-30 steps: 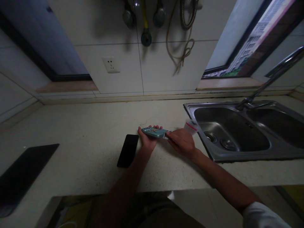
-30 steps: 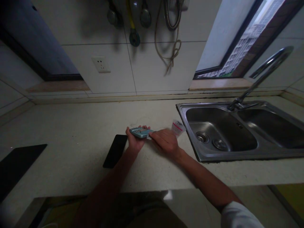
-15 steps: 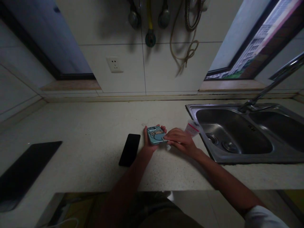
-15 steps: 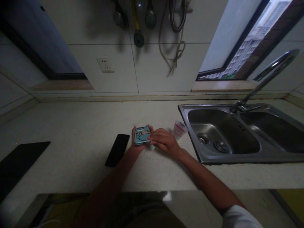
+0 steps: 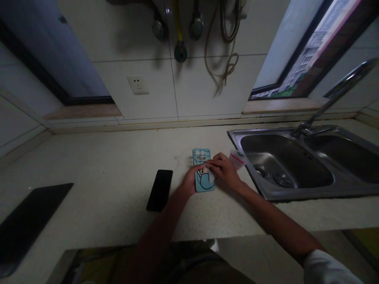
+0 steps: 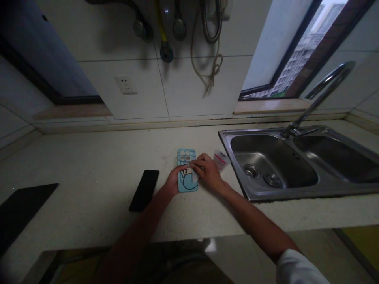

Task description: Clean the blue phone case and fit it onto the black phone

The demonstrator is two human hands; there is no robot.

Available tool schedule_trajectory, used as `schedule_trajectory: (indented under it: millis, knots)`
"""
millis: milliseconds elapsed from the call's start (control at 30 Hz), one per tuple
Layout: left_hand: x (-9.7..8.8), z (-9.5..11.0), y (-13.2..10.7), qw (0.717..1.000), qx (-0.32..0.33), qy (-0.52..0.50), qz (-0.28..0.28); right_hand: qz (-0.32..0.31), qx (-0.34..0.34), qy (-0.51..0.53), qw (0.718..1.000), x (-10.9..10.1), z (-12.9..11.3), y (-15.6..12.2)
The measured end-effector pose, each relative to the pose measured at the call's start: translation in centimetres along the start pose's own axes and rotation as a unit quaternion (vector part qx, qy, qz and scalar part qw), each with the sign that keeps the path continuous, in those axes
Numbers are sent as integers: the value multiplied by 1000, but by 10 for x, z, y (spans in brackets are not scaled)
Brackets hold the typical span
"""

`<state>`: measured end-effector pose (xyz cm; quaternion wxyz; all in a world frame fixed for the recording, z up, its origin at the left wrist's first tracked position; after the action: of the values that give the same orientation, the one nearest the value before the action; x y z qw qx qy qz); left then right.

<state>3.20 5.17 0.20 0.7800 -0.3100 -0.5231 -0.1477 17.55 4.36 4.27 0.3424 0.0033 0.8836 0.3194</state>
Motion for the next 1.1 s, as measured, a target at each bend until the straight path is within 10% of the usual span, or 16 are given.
schedule_trajectory:
  millis: [500, 700, 900, 1100]
  knots:
    - [-14, 3, -13, 948, -191, 152, -205, 164, 48, -31, 985, -13, -14, 4]
    - [-20, -5, -12, 942, -213, 205, -162, 109, -66, -79, 989, -10, -32, 0]
    - [-17, -1, -3, 981, -95, 136, -99, 57, -203, -126, 969, 2, -40, -11]
    - [-10, 1, -9, 970, -155, 141, -126, 98, -167, -155, 969, -2, -36, -10]
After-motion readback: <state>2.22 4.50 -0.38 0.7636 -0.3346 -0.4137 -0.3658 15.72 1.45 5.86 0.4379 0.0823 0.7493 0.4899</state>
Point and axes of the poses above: each hand's wrist, its own y-axis towards the middle knuckle, its own x-axis out of the palm, z = x × y, the point moved 2 cm from there along y, towards the middle knuckle, and after that the axes turned 6 degrees about -y, right-handed, at the moved point
